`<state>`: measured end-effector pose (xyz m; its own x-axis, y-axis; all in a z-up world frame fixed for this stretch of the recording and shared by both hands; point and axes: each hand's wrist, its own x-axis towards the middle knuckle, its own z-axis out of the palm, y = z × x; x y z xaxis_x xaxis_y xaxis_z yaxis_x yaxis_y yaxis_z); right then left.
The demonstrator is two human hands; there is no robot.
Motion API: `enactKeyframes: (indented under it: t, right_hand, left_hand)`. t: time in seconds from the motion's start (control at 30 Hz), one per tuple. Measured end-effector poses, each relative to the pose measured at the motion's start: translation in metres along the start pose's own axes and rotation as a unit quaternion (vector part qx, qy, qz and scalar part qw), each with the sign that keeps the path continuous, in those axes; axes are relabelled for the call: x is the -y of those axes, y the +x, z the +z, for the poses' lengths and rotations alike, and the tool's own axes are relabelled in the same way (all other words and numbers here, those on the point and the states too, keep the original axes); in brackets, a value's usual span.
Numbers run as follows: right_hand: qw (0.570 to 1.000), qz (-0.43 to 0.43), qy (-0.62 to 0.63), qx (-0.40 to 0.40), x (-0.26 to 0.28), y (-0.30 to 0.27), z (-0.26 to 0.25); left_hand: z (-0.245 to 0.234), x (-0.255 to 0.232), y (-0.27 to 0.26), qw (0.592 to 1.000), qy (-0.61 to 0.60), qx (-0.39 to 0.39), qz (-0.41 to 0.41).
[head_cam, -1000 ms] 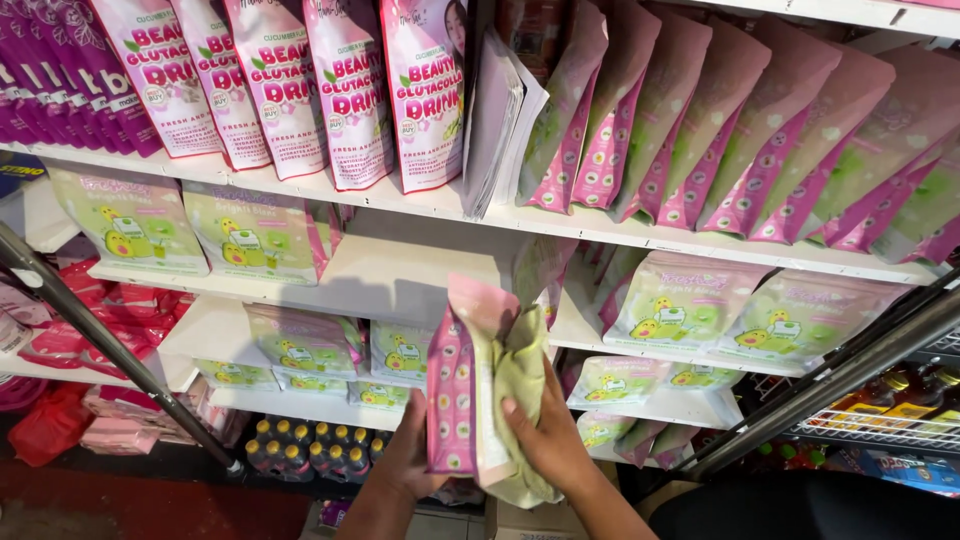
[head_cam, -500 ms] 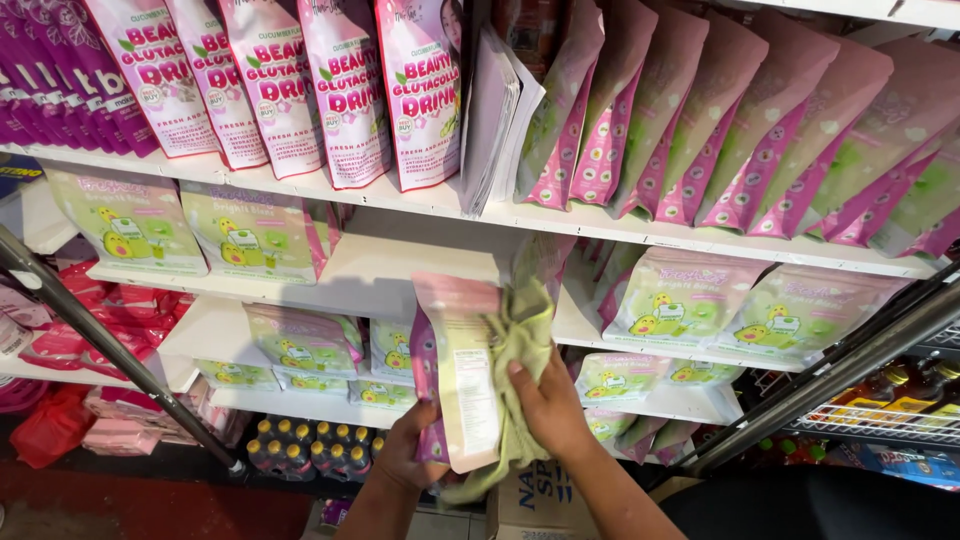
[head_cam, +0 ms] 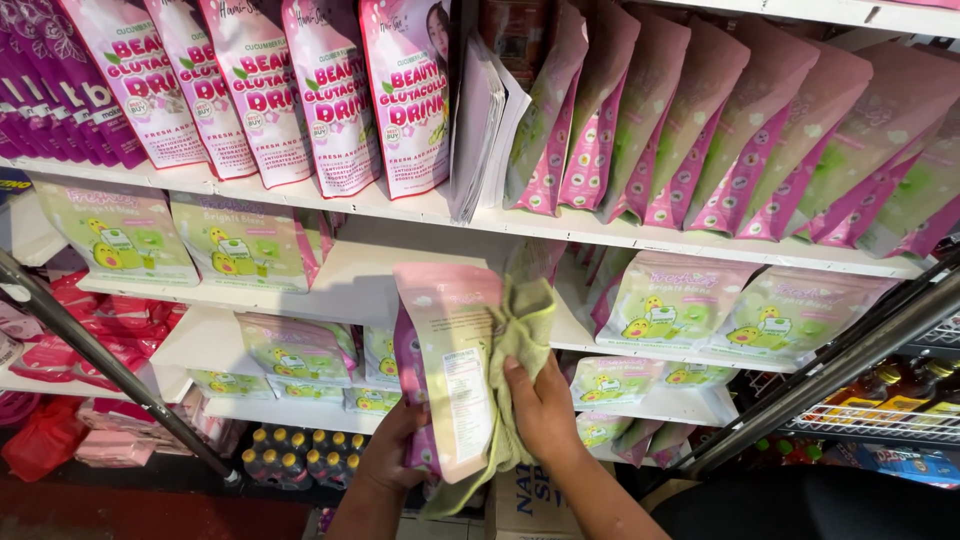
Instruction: The person wipes the front of pink and green product packets on a store shelf using a light-colored cloth. They handle the packets one by one, wiping the packaging and then placing them back on the shelf.
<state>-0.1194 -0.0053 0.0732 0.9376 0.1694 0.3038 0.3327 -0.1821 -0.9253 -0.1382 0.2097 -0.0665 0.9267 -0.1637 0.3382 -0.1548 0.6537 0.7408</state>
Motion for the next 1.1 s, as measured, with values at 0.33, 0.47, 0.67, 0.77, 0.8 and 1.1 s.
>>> enactKeyframes:
  t: [0.33,0.47,0.67,0.77,0.8,1.1]
  right_hand:
    - [0.950,-0.200,-0.234,0.047,0.005,-0.054,0.015]
    - [0.979,-0.138,-0.153,-0.008,-0.011,-0.003,-0.013]
    - [0.989,0.132,0.055,-0.035,-0.082,-0.027,-0.026]
    - [0.990,0.092,0.101,-0.035,-0.109,-0.070,-0.020]
    - [0.981,0.074,0.174,-0.034,-0.113,-0.084,-0.018]
    - [0.994,0.029,-0.099,0.022,0.047,-0.053,-0.088]
  left_hand:
    - [0.015,0.016,0.008,0.969,-0.186,-0.052,-0.154]
    - [0.058,-0.002,0.008,0.977,-0.126,-0.057,-0.160]
    - [0.028,0.044,0.020,0.983,0.044,-0.139,-0.112]
    - [0.041,0.046,0.027,0.973,0.186,-0.116,-0.074]
    - [0.061,0.034,0.028,0.964,0.232,-0.102,-0.083]
    - [0.187,0.001,0.035,0.861,0.508,0.008,-0.005]
